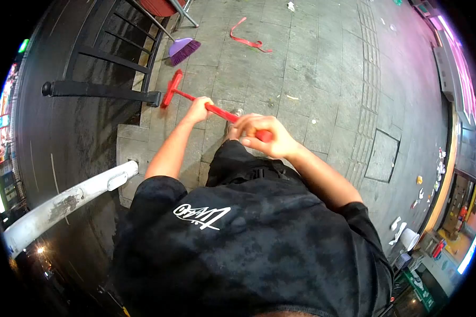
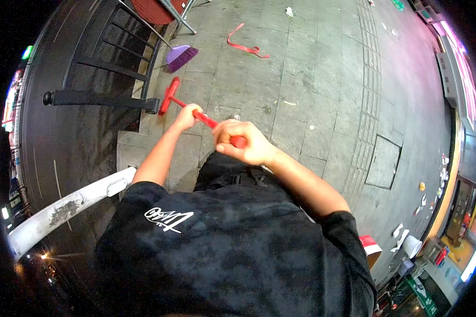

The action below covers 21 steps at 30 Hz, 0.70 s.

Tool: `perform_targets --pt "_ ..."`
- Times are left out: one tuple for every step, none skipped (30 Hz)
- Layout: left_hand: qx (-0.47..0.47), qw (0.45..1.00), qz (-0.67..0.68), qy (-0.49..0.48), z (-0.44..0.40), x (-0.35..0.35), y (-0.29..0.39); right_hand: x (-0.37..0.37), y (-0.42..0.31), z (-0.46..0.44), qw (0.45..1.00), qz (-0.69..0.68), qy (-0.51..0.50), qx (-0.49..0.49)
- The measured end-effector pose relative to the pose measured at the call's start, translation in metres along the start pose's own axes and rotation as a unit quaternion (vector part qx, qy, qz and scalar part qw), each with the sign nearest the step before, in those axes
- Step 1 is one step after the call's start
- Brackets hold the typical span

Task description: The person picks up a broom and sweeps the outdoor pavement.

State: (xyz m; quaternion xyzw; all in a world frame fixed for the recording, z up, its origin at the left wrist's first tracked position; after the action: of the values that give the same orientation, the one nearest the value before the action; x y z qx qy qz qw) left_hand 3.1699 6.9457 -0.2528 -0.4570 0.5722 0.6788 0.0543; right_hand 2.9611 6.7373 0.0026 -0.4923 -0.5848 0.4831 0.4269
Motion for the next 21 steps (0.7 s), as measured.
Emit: perform_targets --pt "-0.002 1.0 -0.006 0.01 -0.003 -0.007 -0.04 0.002 0.025 -0.025 1.0 0.005 -0.019 0.005" --pt "-0.018 1.0 -0.01 0.002 -0.006 -0.015 -0.072 0.003 0.043 -0.053 0.999 0.024 -0.028 0.027" --pt "-0.03 0.999 -0.013 -0.005 -0.015 -0.021 -0.096 0.004 0.057 -0.075 0.999 0.025 -0.026 0.034" --pt "-0.031 0.999 -0.003 -0.009 -0.024 -0.027 -0.117 0.007 0.068 -0.1 0.998 0.035 -0.029 0.042" --pt "-0.052 0.998 -0.005 -0.034 -0.026 -0.028 -0.136 0.014 0.078 -0.116 0.997 0.044 -0.032 0.051" --pt "-0.07 0.996 -0.006 -0.058 -0.033 -0.024 -0.15 0.015 0.084 -0.129 0.998 0.03 -0.027 0.045" --pt "-0.071 0.996 0.007 -0.062 -0.05 -0.021 -0.155 0.01 0.087 -0.142 0.997 0.051 0.0 0.063" --pt "-0.006 0.993 -0.011 -0.114 -0.069 -0.017 -0.143 0.0 0.083 -0.146 0.996 0.047 0.008 0.071" --pt "0.059 0.984 -0.028 -0.166 -0.084 -0.007 -0.131 -0.014 0.073 -0.146 0.996 0.042 0.018 0.079" --pt "0.085 0.979 0.028 -0.185 -0.101 0.013 -0.12 -0.029 0.054 -0.146 0.995 0.051 0.024 0.082" --pt "0.112 0.97 0.082 -0.202 -0.118 0.037 -0.101 -0.042 0.03 -0.145 0.994 0.062 0.03 0.083" --pt "0.149 0.96 0.14 -0.191 -0.132 0.049 -0.064 -0.049 0.003 -0.149 0.995 0.07 0.021 0.068" --pt "0.187 0.945 0.199 -0.18 -0.146 0.057 -0.019 -0.054 -0.021 -0.153 0.995 0.08 0.014 0.053" --pt "0.209 0.927 0.25 -0.184 -0.159 0.073 0.017 -0.058 -0.035 -0.153 0.994 0.086 0.014 0.067" --pt "0.232 0.906 0.3 -0.188 -0.174 0.089 0.049 -0.063 -0.047 -0.154 0.992 0.093 0.015 0.081" --pt "0.219 0.896 0.309 -0.23 -0.19 0.108 0.074 -0.068 -0.055 -0.16 0.988 0.123 0.041 0.082" --pt "0.206 0.885 0.316 -0.273 -0.202 0.126 0.098 -0.073 -0.051 -0.161 0.975 0.196 0.045 0.099" --pt "0.184 0.847 0.413 -0.281 -0.211 0.178 0.102 -0.075 -0.032 -0.159 0.961 0.241 0.065 0.116" --pt "0.183 0.836 0.413 -0.313 -0.214 0.196 0.115 -0.074 -0.009 -0.152 0.946 0.283 0.083 0.133" --pt "0.168 0.822 0.42 -0.345 -0.212 0.204 0.135 -0.073 0.003 -0.148 0.942 0.252 0.073 0.207" --pt "0.145 0.811 0.44 -0.356 -0.213 0.214 0.158 -0.072 -0.005 -0.139 0.941 0.269 0.043 0.2"
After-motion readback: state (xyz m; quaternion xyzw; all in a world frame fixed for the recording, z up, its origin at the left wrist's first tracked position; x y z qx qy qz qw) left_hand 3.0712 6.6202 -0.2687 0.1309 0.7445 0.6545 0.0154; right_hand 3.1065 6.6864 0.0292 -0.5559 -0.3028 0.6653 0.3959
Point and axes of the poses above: each hand's wrist, its own z-axis away from the middle knuckle, its own x-axis out of the palm, y = z × x, the point moved 3 cm from there along -z, towards the middle knuckle, and after that the axes turned 8 degrees about x, right-handed, at the moved point
